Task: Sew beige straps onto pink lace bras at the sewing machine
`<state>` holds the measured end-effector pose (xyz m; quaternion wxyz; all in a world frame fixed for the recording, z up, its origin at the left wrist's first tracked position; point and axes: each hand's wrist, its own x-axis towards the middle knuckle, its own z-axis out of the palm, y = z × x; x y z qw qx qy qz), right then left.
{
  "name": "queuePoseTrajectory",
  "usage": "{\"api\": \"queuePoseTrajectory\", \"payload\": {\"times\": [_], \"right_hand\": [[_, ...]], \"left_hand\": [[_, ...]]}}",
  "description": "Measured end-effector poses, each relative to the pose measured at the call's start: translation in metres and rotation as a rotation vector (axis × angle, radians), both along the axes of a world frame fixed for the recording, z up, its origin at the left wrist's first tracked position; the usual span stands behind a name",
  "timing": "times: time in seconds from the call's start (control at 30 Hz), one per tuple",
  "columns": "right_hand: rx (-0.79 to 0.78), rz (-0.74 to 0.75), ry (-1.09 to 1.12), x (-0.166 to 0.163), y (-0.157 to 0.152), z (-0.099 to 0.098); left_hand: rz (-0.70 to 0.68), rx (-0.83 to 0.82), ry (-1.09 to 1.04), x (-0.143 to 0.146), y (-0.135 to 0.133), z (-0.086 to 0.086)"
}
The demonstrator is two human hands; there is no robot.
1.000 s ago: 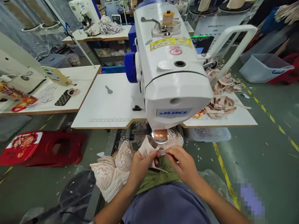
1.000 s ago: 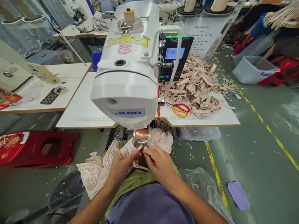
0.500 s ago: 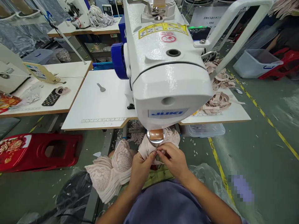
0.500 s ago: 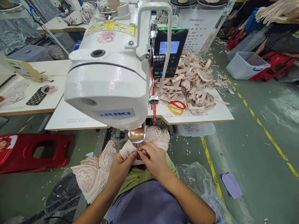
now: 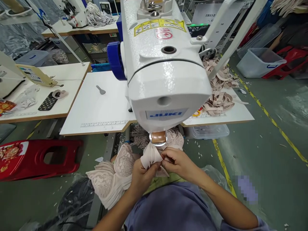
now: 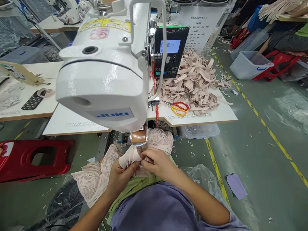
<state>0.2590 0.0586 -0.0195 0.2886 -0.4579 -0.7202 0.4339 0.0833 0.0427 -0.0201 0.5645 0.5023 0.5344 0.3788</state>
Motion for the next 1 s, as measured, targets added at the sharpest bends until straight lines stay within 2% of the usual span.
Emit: {"api": "queuePoseTrajectory", "payload": {"times": [0.13,0.23,0.37,0.5,0.6,0.8,1.0], "right_hand": [[0.048,-0.055,-0.045,-0.003,-0.006,-0.007],[0.048,-0.084,-0.075,-0.005,-0.008,-0.01],[-0.108,-0.109,-0.034,0.003,-0.005,-0.008],[-0.22,-0.151,0.005,0.013,-0.001,0.001],[-0.202,-0.138,-0.028,0.015,-0.002,0.01],[-0.064,-0.067,-0.158,0.012,-0.004,0.021],[-0.109,-0.047,-0.193,0.017,0.003,0.023]], "left_hand": [[-0.066,-0.085,-0.029,0.001,0.005,0.001],[-0.061,-0.053,0.005,0.001,0.005,0.003],[-0.063,0.095,0.142,-0.002,0.007,0.007],[-0.179,0.033,0.169,-0.008,0.014,0.011],[-0.246,0.024,0.19,-0.01,0.016,0.015],[-0.304,0.019,0.162,-0.003,0.012,0.021],[-0.265,-0.006,0.174,-0.002,0.016,0.021]]}}
